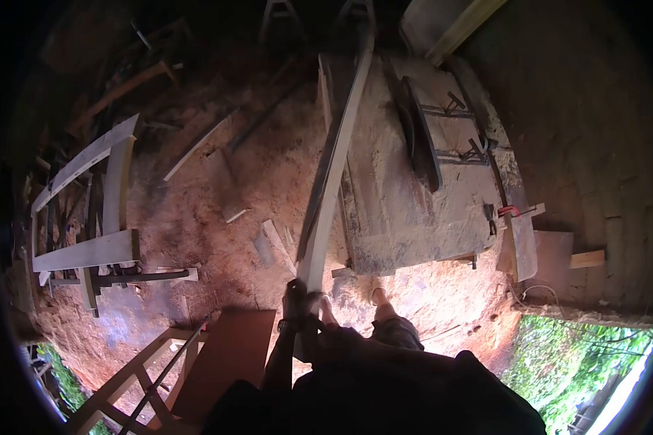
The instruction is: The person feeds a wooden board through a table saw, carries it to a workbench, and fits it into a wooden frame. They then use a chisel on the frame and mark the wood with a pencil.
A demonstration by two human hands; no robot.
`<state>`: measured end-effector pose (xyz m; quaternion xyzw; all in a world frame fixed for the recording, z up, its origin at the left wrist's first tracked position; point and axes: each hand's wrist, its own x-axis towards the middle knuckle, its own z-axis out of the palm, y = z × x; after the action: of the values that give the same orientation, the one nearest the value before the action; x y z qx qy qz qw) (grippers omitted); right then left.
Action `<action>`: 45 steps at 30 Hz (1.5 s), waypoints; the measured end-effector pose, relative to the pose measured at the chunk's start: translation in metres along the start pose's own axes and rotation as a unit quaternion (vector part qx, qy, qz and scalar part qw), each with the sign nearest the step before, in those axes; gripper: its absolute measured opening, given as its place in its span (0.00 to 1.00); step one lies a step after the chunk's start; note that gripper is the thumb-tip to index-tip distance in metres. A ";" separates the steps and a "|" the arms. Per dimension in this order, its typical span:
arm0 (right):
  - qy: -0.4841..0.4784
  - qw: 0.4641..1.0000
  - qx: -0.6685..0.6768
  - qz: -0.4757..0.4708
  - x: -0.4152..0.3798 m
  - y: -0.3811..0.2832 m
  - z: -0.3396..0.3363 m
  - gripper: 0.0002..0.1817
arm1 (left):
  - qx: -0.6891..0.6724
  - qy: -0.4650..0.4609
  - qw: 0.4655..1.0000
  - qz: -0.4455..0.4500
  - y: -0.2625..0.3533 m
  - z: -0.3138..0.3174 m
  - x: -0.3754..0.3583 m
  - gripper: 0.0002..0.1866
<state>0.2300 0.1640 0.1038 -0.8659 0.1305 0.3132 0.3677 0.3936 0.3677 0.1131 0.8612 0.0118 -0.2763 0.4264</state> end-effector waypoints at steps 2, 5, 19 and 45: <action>-0.018 1.000 0.011 -0.003 0.002 0.017 0.009 0.36 | 0.074 0.084 0.992 0.056 -0.017 -0.013 -0.023 0.37; -0.034 0.999 0.027 -0.009 0.009 0.044 0.025 0.34 | 0.186 0.153 0.970 0.035 -0.038 -0.009 -0.054 0.38; 0.137 0.990 -0.012 -0.002 -0.011 0.150 -0.105 0.20 | 0.220 0.239 0.941 -0.097 -0.032 0.114 -0.152 0.38; 0.175 0.895 0.375 0.169 -0.119 0.386 -0.177 0.10 | 0.318 0.123 0.940 -0.033 0.138 0.201 0.034 0.52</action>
<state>0.0411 -0.2319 0.0604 -0.6697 0.4447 0.1416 0.5777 0.3643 0.1238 0.1002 0.9782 0.0040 -0.1717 0.1166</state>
